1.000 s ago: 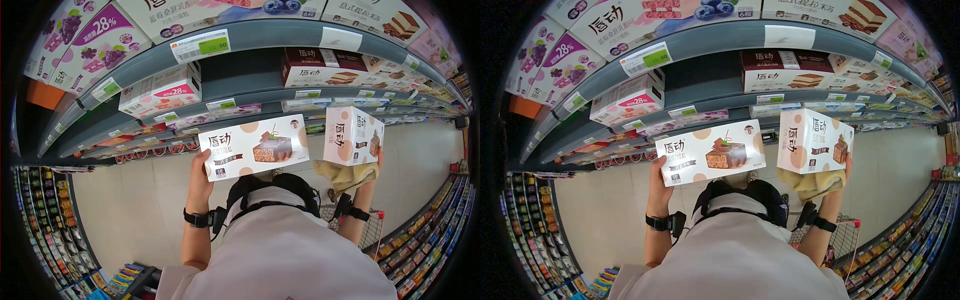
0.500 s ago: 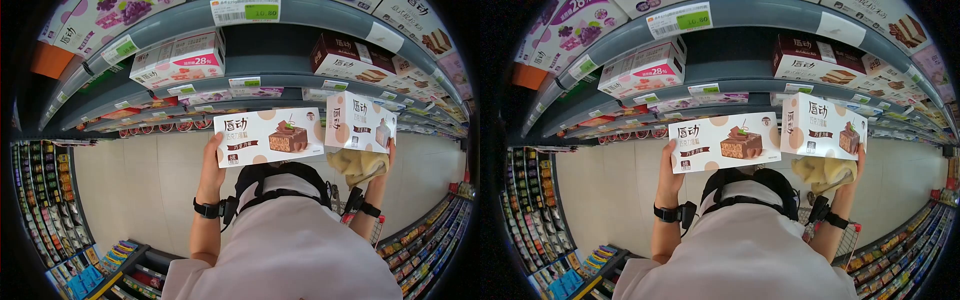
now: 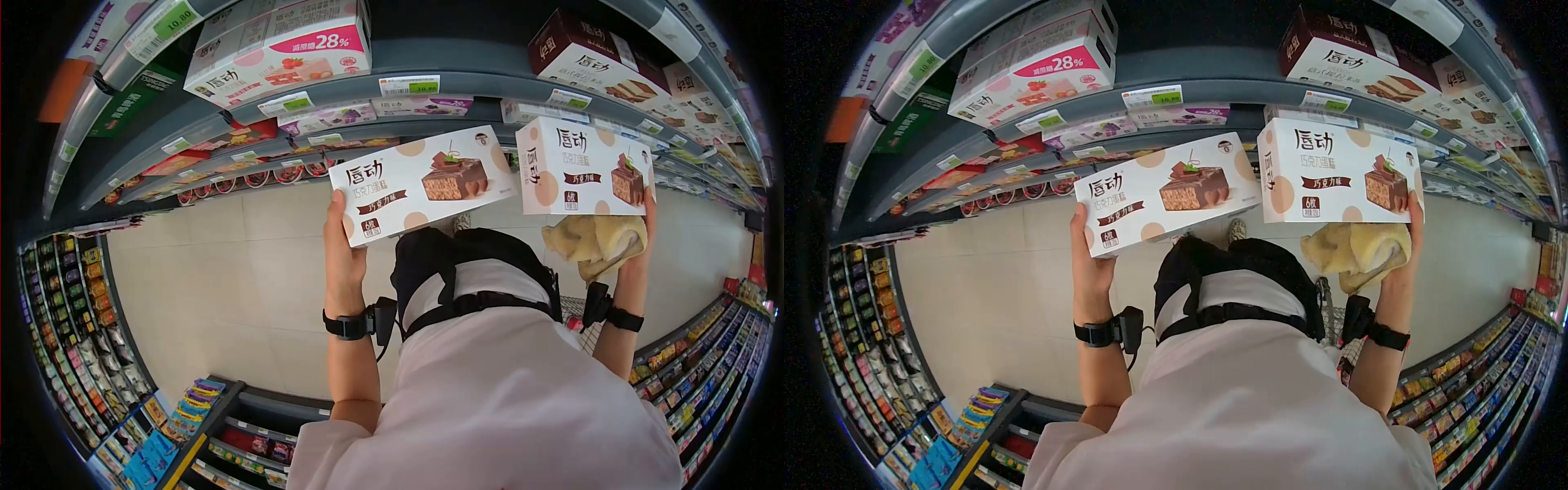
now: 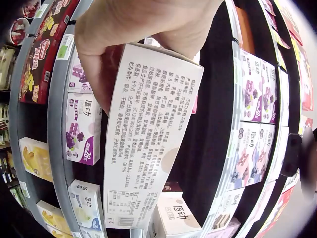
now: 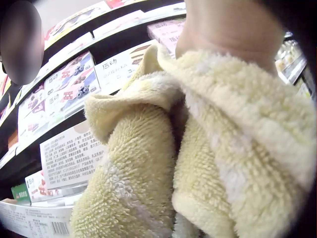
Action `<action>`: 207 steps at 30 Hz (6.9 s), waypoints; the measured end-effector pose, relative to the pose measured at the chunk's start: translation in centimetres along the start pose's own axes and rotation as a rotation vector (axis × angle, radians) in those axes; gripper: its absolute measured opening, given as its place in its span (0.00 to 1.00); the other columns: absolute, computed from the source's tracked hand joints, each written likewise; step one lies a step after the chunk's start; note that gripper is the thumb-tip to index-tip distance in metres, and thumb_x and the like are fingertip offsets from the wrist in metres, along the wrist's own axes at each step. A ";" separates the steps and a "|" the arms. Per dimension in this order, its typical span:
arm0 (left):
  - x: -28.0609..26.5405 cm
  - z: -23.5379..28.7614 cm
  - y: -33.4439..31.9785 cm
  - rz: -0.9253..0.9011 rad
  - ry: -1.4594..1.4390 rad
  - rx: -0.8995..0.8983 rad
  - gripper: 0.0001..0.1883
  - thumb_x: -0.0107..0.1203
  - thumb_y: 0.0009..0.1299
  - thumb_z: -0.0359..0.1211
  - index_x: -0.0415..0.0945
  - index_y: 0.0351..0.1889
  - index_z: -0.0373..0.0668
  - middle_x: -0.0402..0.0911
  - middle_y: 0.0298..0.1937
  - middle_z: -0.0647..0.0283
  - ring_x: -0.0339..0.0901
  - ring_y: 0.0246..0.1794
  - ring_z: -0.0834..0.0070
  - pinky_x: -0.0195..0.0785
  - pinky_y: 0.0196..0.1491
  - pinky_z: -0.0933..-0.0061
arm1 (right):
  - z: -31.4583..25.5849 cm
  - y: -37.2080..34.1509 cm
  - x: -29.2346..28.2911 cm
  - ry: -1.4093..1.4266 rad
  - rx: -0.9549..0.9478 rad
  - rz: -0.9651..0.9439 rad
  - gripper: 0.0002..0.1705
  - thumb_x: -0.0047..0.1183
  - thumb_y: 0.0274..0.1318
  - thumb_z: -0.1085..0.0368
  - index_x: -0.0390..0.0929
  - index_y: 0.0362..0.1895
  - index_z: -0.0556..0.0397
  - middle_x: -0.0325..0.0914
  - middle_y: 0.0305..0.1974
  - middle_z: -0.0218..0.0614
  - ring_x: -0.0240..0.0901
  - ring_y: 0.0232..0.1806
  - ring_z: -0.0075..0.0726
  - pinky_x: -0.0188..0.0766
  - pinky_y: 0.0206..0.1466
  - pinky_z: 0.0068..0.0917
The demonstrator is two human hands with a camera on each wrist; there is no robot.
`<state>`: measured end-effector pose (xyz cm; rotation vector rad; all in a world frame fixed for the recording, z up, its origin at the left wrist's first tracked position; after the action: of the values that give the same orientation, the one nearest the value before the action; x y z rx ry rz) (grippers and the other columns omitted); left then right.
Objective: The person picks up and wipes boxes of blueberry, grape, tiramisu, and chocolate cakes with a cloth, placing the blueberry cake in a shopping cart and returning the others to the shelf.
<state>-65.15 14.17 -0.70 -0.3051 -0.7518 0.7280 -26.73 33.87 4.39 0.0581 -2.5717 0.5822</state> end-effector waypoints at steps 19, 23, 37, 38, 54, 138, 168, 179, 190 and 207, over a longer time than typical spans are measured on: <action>-3.4 -4.6 1.4 0.014 -0.037 -0.207 0.26 0.45 0.71 0.45 0.61 0.61 0.37 0.75 0.53 0.58 0.76 0.50 0.72 0.71 0.50 0.74 | 2.5 -2.6 3.5 -0.351 0.129 0.180 0.12 0.56 0.53 0.60 0.71 0.32 0.55 0.70 0.28 0.31 0.68 0.32 0.27 0.68 0.45 0.26; -2.9 -5.6 1.9 0.100 -0.073 -0.065 0.25 0.44 0.72 0.40 0.58 0.63 0.38 0.71 0.57 0.56 0.73 0.53 0.74 0.70 0.49 0.76 | 3.6 -2.8 3.0 -0.475 0.220 0.131 0.14 0.54 0.53 0.61 0.70 0.39 0.56 0.69 0.26 0.34 0.68 0.29 0.29 0.71 0.42 0.29; -4.8 -14.4 1.5 0.155 -0.229 -0.205 0.22 0.43 0.72 0.38 0.60 0.61 0.39 0.72 0.54 0.62 0.72 0.53 0.74 0.67 0.53 0.73 | 11.1 -3.5 3.6 -0.479 0.546 0.265 0.21 0.52 0.58 0.56 0.70 0.48 0.58 0.74 0.36 0.37 0.73 0.40 0.32 0.71 0.46 0.27; -5.2 -14.4 1.5 0.156 -0.239 -0.222 0.22 0.43 0.72 0.38 0.61 0.60 0.38 0.73 0.52 0.62 0.72 0.51 0.75 0.67 0.52 0.74 | 11.2 -4.0 3.6 -0.487 0.554 0.297 0.21 0.52 0.58 0.56 0.70 0.48 0.58 0.74 0.36 0.37 0.73 0.40 0.32 0.71 0.46 0.27; -4.0 -9.0 -4.6 0.108 -0.117 -0.614 0.27 0.51 0.64 0.53 0.70 0.53 0.43 0.78 0.44 0.61 0.77 0.38 0.73 0.72 0.40 0.73 | 12.6 -12.4 4.5 -0.355 0.894 -0.146 0.36 0.37 0.61 0.38 0.66 0.55 0.59 0.79 0.35 0.50 0.79 0.29 0.33 0.77 0.31 0.25; 16.2 16.2 9.9 -0.537 1.228 0.583 0.35 0.70 0.49 0.34 0.68 0.53 0.32 0.76 0.48 0.53 0.73 0.48 0.69 0.64 0.53 0.71 | 5.0 -4.6 1.8 0.466 -0.240 -0.085 0.35 0.48 0.54 0.40 0.69 0.55 0.55 0.75 0.48 0.42 0.73 0.48 0.40 0.73 0.50 0.40; 20.1 16.7 10.7 -0.847 1.925 0.962 0.35 0.51 0.65 0.54 0.64 0.61 0.38 0.64 0.62 0.46 0.61 0.63 0.56 0.52 0.63 0.66 | 3.1 -3.9 2.3 0.495 -0.186 -0.134 0.38 0.53 0.45 0.47 0.65 0.58 0.55 0.74 0.48 0.44 0.75 0.44 0.47 0.74 0.48 0.46; 20.7 15.7 11.8 -0.795 2.064 0.838 0.36 0.48 0.64 0.59 0.66 0.59 0.40 0.70 0.57 0.49 0.67 0.58 0.57 0.58 0.59 0.64 | 3.3 -4.3 2.3 0.490 -0.187 -0.086 0.39 0.54 0.43 0.49 0.63 0.59 0.56 0.74 0.47 0.43 0.74 0.44 0.45 0.74 0.48 0.46; 19.9 15.8 10.8 -0.830 2.018 0.947 0.34 0.53 0.64 0.53 0.65 0.59 0.36 0.65 0.62 0.47 0.63 0.61 0.54 0.55 0.63 0.65 | 2.7 -4.1 1.5 0.464 -0.189 -0.036 0.41 0.55 0.42 0.50 0.62 0.60 0.56 0.74 0.46 0.42 0.74 0.43 0.44 0.74 0.48 0.46; 16.6 17.4 6.4 -0.578 0.807 0.362 0.22 0.56 0.67 0.31 0.66 0.56 0.29 0.76 0.50 0.58 0.71 0.48 0.78 0.66 0.50 0.76 | -5.0 3.4 18.5 -0.292 -0.245 -0.352 0.26 0.57 0.55 0.57 0.70 0.53 0.59 0.74 0.44 0.32 0.72 0.41 0.22 0.69 0.42 0.19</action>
<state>-72.32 30.32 16.84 -0.0244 0.0800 0.1384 -41.07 40.30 15.87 0.5350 -2.7982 0.1315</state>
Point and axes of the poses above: each hand's wrist, its own y-axis towards the middle knuckle, its own x-axis out of the palm, z = x × y, the point moved 3 cm from there along y, towards the middle knuckle
